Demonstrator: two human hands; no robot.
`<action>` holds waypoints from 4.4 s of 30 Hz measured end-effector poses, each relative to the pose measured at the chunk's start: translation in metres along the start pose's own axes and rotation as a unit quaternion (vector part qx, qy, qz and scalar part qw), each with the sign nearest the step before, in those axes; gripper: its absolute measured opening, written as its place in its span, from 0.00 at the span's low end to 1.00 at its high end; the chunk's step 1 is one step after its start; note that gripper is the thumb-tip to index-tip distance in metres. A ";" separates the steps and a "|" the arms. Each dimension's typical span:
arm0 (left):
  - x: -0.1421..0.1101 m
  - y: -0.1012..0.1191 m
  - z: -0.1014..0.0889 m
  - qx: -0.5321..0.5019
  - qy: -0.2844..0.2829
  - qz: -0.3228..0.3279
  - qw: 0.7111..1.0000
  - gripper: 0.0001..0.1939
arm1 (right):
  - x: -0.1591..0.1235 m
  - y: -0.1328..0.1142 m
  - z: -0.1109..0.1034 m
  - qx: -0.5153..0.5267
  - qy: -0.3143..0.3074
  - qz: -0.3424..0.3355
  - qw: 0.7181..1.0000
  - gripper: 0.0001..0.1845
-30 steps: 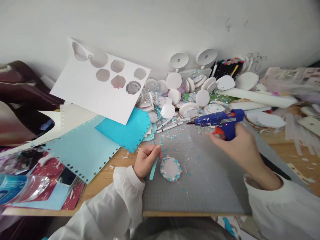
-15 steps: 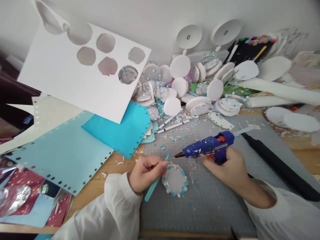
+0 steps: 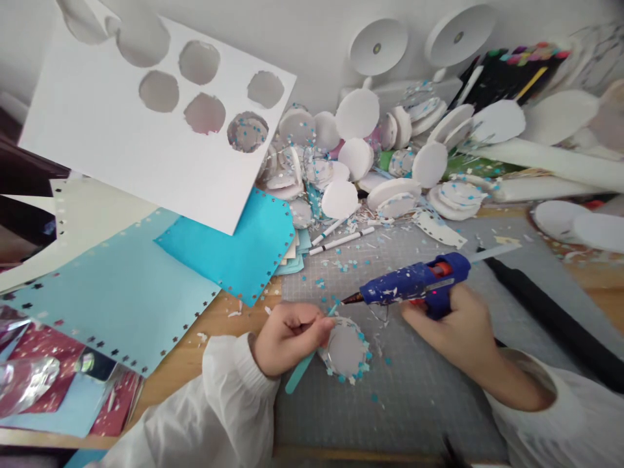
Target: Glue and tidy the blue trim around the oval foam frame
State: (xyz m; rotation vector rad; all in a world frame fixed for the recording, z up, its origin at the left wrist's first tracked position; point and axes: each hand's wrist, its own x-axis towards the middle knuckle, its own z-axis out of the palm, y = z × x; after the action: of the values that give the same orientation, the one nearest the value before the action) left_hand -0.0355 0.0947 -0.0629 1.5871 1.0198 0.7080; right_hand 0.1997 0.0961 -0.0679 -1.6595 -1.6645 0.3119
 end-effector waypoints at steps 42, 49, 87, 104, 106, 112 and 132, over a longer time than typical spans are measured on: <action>0.001 0.001 0.000 -0.035 -0.013 -0.014 0.999 0.28 | 0.003 -0.001 -0.001 -0.006 -0.008 -0.006 1.000 0.11; 0.001 0.000 0.001 -0.034 -0.013 -0.016 0.999 0.28 | 0.002 -0.001 0.000 -0.016 -0.002 -0.016 1.000 0.11; -0.042 0.065 0.055 -0.194 0.196 -0.100 0.956 0.18 | -0.058 -0.030 -0.066 -0.056 0.102 -0.423 0.899 0.13; -0.027 0.054 0.042 0.030 0.190 0.012 0.981 0.22 | -0.013 -0.039 -0.016 0.167 0.060 -0.417 0.892 0.11; -0.022 0.041 0.031 0.089 0.181 0.043 0.978 0.21 | -0.008 -0.035 -0.009 0.210 0.087 -0.292 0.929 0.09; -0.011 0.009 0.005 0.113 0.117 0.075 0.984 0.25 | -0.007 -0.030 0.004 0.337 -0.007 -0.074 0.939 0.04; -0.013 -0.003 0.008 0.146 0.015 0.109 0.983 0.09 | -0.017 -0.031 0.014 0.325 -0.127 -0.066 0.935 0.02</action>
State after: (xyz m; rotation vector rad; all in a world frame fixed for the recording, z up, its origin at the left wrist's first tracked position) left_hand -0.0357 0.0800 -0.0667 1.9702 1.0153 0.7572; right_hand 0.1648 0.0804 -0.0630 -1.0349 -1.6020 0.9314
